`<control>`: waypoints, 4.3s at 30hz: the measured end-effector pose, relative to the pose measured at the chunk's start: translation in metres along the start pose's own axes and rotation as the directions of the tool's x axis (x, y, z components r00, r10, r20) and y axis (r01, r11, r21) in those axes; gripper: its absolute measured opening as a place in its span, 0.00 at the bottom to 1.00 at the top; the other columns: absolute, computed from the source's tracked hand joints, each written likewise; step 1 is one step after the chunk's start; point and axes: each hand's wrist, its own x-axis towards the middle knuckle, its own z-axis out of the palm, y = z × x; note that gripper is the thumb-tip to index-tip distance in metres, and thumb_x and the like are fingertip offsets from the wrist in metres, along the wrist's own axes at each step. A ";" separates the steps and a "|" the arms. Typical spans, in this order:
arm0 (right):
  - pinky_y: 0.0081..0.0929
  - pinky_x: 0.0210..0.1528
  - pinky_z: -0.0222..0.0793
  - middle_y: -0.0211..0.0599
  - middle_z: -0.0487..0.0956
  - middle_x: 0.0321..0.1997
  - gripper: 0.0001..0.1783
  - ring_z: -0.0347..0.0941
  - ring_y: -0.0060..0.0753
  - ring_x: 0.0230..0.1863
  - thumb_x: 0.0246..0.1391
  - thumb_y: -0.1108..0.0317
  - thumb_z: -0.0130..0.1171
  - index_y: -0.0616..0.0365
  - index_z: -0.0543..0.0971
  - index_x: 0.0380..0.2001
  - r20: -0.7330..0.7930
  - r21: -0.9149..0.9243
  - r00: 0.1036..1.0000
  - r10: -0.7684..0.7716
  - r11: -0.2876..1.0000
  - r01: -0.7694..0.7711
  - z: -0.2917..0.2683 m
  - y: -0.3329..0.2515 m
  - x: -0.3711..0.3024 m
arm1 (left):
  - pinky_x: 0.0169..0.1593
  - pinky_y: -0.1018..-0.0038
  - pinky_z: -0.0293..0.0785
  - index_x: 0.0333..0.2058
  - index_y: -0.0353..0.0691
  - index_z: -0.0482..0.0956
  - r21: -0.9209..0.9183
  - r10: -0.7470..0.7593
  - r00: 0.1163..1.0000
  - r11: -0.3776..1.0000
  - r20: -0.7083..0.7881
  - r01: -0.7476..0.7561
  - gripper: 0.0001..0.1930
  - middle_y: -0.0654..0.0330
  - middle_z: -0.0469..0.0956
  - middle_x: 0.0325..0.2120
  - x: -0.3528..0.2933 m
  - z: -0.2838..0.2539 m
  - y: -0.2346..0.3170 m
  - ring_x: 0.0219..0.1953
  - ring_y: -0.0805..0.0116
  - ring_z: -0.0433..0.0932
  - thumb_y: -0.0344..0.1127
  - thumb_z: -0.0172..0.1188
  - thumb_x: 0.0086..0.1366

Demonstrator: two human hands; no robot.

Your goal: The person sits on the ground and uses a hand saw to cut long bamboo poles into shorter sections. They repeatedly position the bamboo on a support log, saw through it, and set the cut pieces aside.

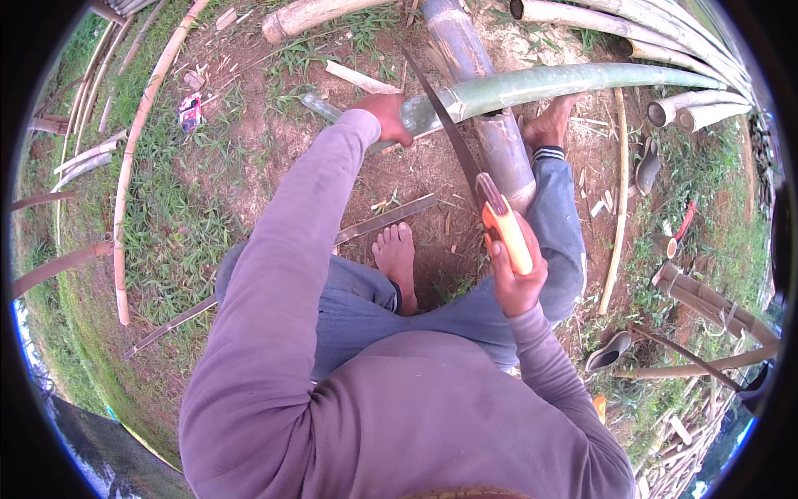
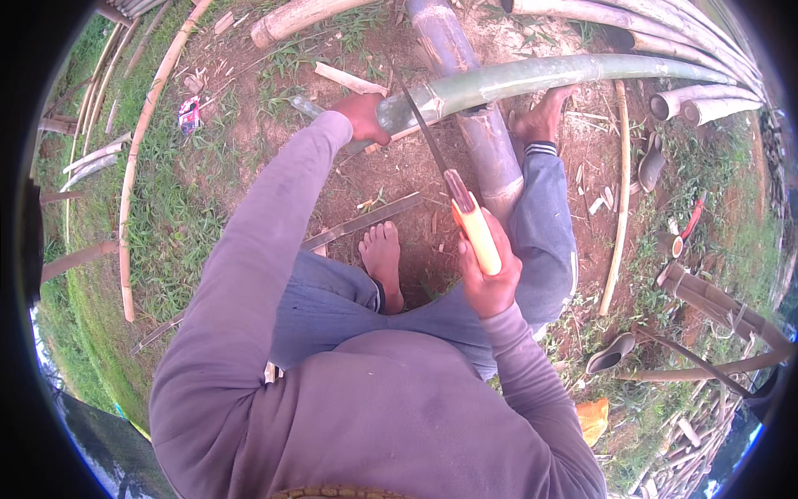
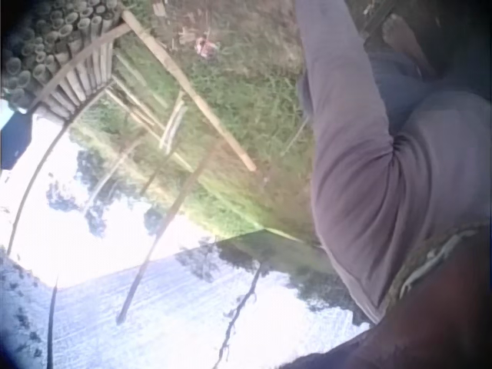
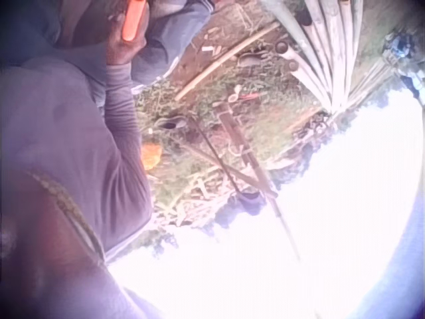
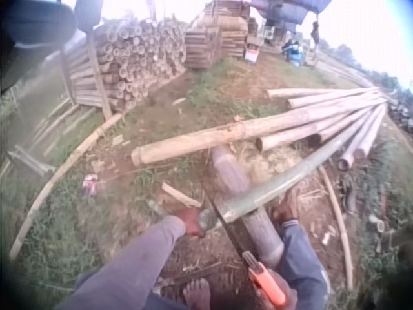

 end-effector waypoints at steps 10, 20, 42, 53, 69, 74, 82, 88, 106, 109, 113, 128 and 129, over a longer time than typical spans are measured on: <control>0.32 0.62 0.79 0.48 0.87 0.60 0.27 0.84 0.30 0.59 0.65 0.72 0.71 0.66 0.79 0.65 -0.019 0.037 0.996 -0.086 0.996 0.087 0.069 0.029 0.104 | 0.58 0.57 0.81 0.62 0.38 0.78 0.027 -0.010 0.997 1.000 0.072 0.008 0.47 0.45 0.87 0.52 0.006 0.005 0.006 0.54 0.46 0.87 0.55 0.82 0.45; 0.31 0.54 0.80 0.51 0.88 0.54 0.22 0.86 0.33 0.51 0.69 0.67 0.66 0.68 0.81 0.61 0.012 0.011 0.998 0.058 0.998 -0.059 0.067 0.007 0.119 | 0.55 0.48 0.84 0.56 0.41 0.76 0.202 -0.048 0.968 0.974 -0.248 0.100 0.33 0.43 0.87 0.47 -0.021 0.031 0.035 0.51 0.43 0.88 0.46 0.78 0.54; 0.38 0.63 0.79 0.57 0.86 0.60 0.27 0.85 0.46 0.61 0.68 0.71 0.62 0.74 0.75 0.66 0.064 -0.023 0.998 -0.016 1.000 0.018 -0.045 -0.004 -0.041 | 0.60 0.53 0.82 0.61 0.39 0.78 0.137 -0.085 0.995 0.986 -0.047 0.091 0.40 0.44 0.87 0.52 -0.020 0.006 0.026 0.55 0.43 0.86 0.48 0.78 0.51; 0.36 0.62 0.80 0.56 0.86 0.59 0.26 0.87 0.45 0.59 0.66 0.71 0.66 0.70 0.78 0.65 0.080 -0.092 0.996 0.031 0.995 -0.024 -0.038 0.008 -0.018 | 0.60 0.53 0.82 0.62 0.38 0.78 0.106 -0.062 0.997 0.992 -0.046 0.067 0.41 0.41 0.86 0.51 -0.018 0.008 0.017 0.54 0.42 0.86 0.48 0.77 0.49; 0.36 0.63 0.79 0.59 0.86 0.60 0.27 0.86 0.48 0.59 0.67 0.71 0.65 0.72 0.76 0.66 0.054 -0.076 0.992 -0.114 0.990 0.118 -0.027 0.026 -0.020 | 0.62 0.55 0.81 0.63 0.37 0.78 0.135 -0.067 0.997 0.988 -0.040 0.072 0.43 0.41 0.85 0.54 -0.011 0.009 0.021 0.56 0.43 0.85 0.49 0.77 0.48; 0.34 0.55 0.82 0.56 0.89 0.52 0.25 0.89 0.40 0.53 0.65 0.71 0.69 0.69 0.80 0.63 0.027 -0.100 0.998 -0.059 0.993 0.062 0.047 0.010 0.094 | 0.61 0.55 0.81 0.62 0.38 0.78 0.116 -0.046 0.998 0.992 -0.053 0.052 0.41 0.42 0.86 0.53 -0.017 0.009 0.024 0.55 0.44 0.86 0.49 0.77 0.50; 0.36 0.65 0.78 0.54 0.87 0.59 0.26 0.85 0.46 0.62 0.67 0.73 0.64 0.69 0.77 0.66 0.055 -0.059 0.997 -0.061 0.996 0.065 -0.034 0.006 -0.030 | 0.60 0.55 0.82 0.61 0.38 0.79 0.150 -0.046 0.998 0.987 -0.047 0.053 0.40 0.43 0.87 0.52 -0.019 0.008 0.028 0.55 0.43 0.86 0.48 0.76 0.50; 0.32 0.54 0.81 0.55 0.89 0.52 0.22 0.88 0.36 0.51 0.66 0.70 0.69 0.69 0.81 0.60 0.065 -0.041 0.993 0.097 0.995 -0.094 0.029 0.004 0.084 | 0.63 0.56 0.80 0.66 0.37 0.76 0.125 -0.064 0.998 0.990 -0.003 0.064 0.45 0.41 0.85 0.55 -0.019 0.017 0.019 0.57 0.43 0.85 0.49 0.77 0.48; 0.38 0.49 0.84 0.54 0.89 0.51 0.27 0.90 0.43 0.51 0.64 0.74 0.70 0.72 0.78 0.64 0.031 -0.113 0.998 -0.049 0.992 0.052 -0.030 0.003 -0.021 | 0.59 0.55 0.81 0.57 0.38 0.81 0.114 -0.020 0.999 0.993 -0.038 0.024 0.39 0.43 0.87 0.51 -0.005 0.006 0.005 0.53 0.43 0.87 0.51 0.78 0.48; 0.37 0.51 0.84 0.57 0.89 0.50 0.26 0.90 0.47 0.51 0.64 0.71 0.70 0.68 0.79 0.63 0.006 -0.156 1.000 0.000 0.988 0.000 0.005 0.013 0.012 | 0.58 0.54 0.81 0.58 0.37 0.79 0.066 0.004 0.996 0.998 -0.084 0.002 0.41 0.41 0.87 0.49 -0.005 0.019 0.003 0.52 0.41 0.86 0.51 0.78 0.46; 0.38 0.50 0.83 0.59 0.88 0.48 0.24 0.89 0.56 0.48 0.66 0.64 0.69 0.64 0.82 0.61 -0.002 -0.195 0.999 0.051 0.979 -0.051 0.060 0.036 0.087 | 0.58 0.55 0.81 0.61 0.39 0.77 -0.063 -0.004 0.999 0.998 -0.039 0.002 0.43 0.41 0.87 0.49 -0.013 0.049 -0.032 0.52 0.40 0.86 0.47 0.79 0.45; 0.28 0.38 0.81 0.49 0.87 0.52 0.34 0.80 0.27 0.31 0.74 0.53 0.59 0.76 0.75 0.66 -0.350 -0.375 0.925 -0.149 0.927 0.008 -0.134 0.012 -0.049 | 0.58 0.63 0.82 0.63 0.39 0.77 -0.976 -0.338 0.917 0.117 -0.213 -0.184 0.35 0.56 0.84 0.54 -0.049 0.048 -0.072 0.53 0.62 0.86 0.58 0.72 0.67; 0.33 0.41 0.82 0.52 0.87 0.54 0.32 0.84 0.36 0.35 0.73 0.56 0.59 0.74 0.75 0.67 -0.338 -0.520 0.902 -0.268 0.852 0.059 -0.155 0.026 -0.053 | 0.58 0.64 0.82 0.63 0.39 0.78 -0.983 -0.309 0.934 0.072 -0.181 -0.167 0.31 0.57 0.85 0.54 -0.055 0.046 -0.036 0.53 0.63 0.86 0.56 0.65 0.72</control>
